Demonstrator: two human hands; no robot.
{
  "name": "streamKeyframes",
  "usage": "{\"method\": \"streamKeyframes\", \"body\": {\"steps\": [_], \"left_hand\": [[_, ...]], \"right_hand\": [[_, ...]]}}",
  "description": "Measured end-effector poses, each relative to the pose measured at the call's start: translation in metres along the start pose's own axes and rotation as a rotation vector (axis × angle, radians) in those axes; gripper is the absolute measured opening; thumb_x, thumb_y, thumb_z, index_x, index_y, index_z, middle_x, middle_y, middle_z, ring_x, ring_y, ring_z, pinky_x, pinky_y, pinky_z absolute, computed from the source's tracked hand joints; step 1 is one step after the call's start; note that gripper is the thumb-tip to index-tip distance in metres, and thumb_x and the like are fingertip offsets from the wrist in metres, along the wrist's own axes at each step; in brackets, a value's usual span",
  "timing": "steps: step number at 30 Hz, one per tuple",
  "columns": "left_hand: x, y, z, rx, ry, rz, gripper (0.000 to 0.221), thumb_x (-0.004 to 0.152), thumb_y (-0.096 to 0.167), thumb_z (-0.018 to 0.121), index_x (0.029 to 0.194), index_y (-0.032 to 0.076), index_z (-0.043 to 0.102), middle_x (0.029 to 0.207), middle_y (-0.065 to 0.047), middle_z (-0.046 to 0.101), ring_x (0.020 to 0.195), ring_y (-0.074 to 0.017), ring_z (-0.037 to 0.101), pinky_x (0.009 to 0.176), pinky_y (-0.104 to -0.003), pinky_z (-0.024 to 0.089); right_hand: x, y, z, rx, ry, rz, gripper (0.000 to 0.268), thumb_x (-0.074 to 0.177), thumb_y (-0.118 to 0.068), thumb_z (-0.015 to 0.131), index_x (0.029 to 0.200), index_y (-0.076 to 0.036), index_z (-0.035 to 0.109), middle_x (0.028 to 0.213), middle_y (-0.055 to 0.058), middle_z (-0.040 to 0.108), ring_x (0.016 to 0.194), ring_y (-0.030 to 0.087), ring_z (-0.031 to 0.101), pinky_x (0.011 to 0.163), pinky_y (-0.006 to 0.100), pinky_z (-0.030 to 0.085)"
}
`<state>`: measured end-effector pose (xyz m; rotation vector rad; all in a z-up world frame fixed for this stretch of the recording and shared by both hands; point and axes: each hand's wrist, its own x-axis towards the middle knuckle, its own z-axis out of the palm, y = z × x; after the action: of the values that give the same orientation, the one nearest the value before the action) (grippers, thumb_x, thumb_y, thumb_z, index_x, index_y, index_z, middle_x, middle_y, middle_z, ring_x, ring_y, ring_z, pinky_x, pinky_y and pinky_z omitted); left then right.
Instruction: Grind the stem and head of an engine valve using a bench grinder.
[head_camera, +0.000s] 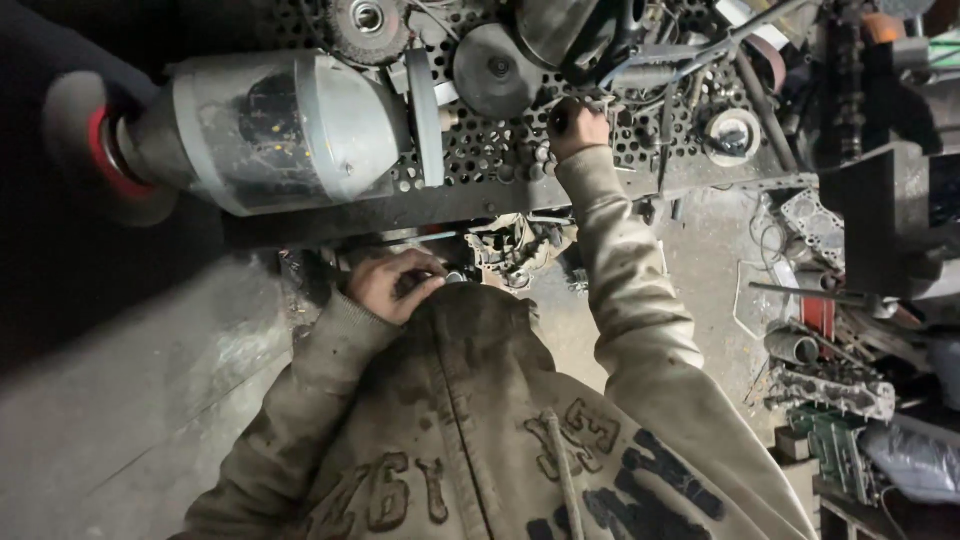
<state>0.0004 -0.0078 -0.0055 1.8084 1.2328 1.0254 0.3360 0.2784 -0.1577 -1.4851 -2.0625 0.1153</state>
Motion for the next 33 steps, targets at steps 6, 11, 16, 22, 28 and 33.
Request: {"method": "streamKeyframes", "body": {"steps": [6,11,16,22,28,33], "left_hand": [[0.005,0.013,-0.001,0.025,-0.034,-0.080,0.017,0.094,0.022,0.073,0.101,0.006,0.074,0.098,-0.010,0.077,0.088,-0.0263,0.075,0.076,-0.035,0.057],[0.004,0.000,0.011,-0.007,-0.045,-0.015,0.018,0.094,0.023,0.072,0.101,0.006,0.073,0.098,-0.011,0.076,0.090,-0.0271,0.075,0.079,-0.036,0.057],[0.003,0.001,0.007,-0.002,-0.109,-0.072,0.019,0.094,0.024,0.072,0.103,0.007,0.072,0.098,-0.011,0.075,0.091,-0.0285,0.074,0.080,-0.037,0.057],[0.005,0.008,0.004,-0.006,-0.163,-0.063,0.020,0.094,0.025,0.072,0.103,0.007,0.072,0.098,-0.011,0.075,0.089,-0.0294,0.074,0.079,-0.038,0.057],[0.000,0.013,-0.001,0.059,-0.172,-0.021,0.021,0.093,0.027,0.073,0.104,0.009,0.072,0.097,-0.011,0.075,0.088,-0.0306,0.073,0.077,-0.039,0.056],[-0.009,0.023,-0.013,0.065,-0.192,0.001,0.020,0.095,0.025,0.072,0.107,0.009,0.071,0.101,-0.012,0.075,0.091,-0.0314,0.073,0.078,-0.038,0.057]], "right_hand": [[0.014,0.032,0.013,-0.188,-0.188,0.074,0.028,0.079,-0.032,0.083,0.101,-0.017,0.076,0.092,0.017,0.075,0.083,0.042,0.070,0.076,0.050,0.058],[0.003,0.022,-0.030,0.127,-0.321,0.135,0.065,0.068,-0.035,0.094,0.122,-0.011,0.068,0.106,0.016,0.074,0.091,0.034,0.072,0.082,0.043,0.058],[-0.038,0.023,-0.095,0.183,-0.390,0.470,0.051,0.081,-0.029,0.082,0.130,-0.017,0.070,0.121,0.010,0.076,0.101,0.025,0.076,0.092,0.035,0.062],[-0.083,0.072,-0.082,-0.112,-0.269,0.146,0.042,0.088,-0.022,0.081,0.127,-0.012,0.071,0.115,0.016,0.073,0.103,0.037,0.069,0.089,0.045,0.056],[-0.096,0.057,-0.064,-0.040,-0.120,0.106,0.062,0.077,-0.021,0.081,0.135,-0.012,0.063,0.119,0.022,0.062,0.112,0.044,0.058,0.095,0.049,0.051],[-0.105,0.088,-0.025,-0.226,-0.008,0.210,0.067,0.076,-0.021,0.080,0.139,-0.013,0.058,0.130,0.028,0.057,0.115,0.049,0.056,0.096,0.050,0.050]]}}
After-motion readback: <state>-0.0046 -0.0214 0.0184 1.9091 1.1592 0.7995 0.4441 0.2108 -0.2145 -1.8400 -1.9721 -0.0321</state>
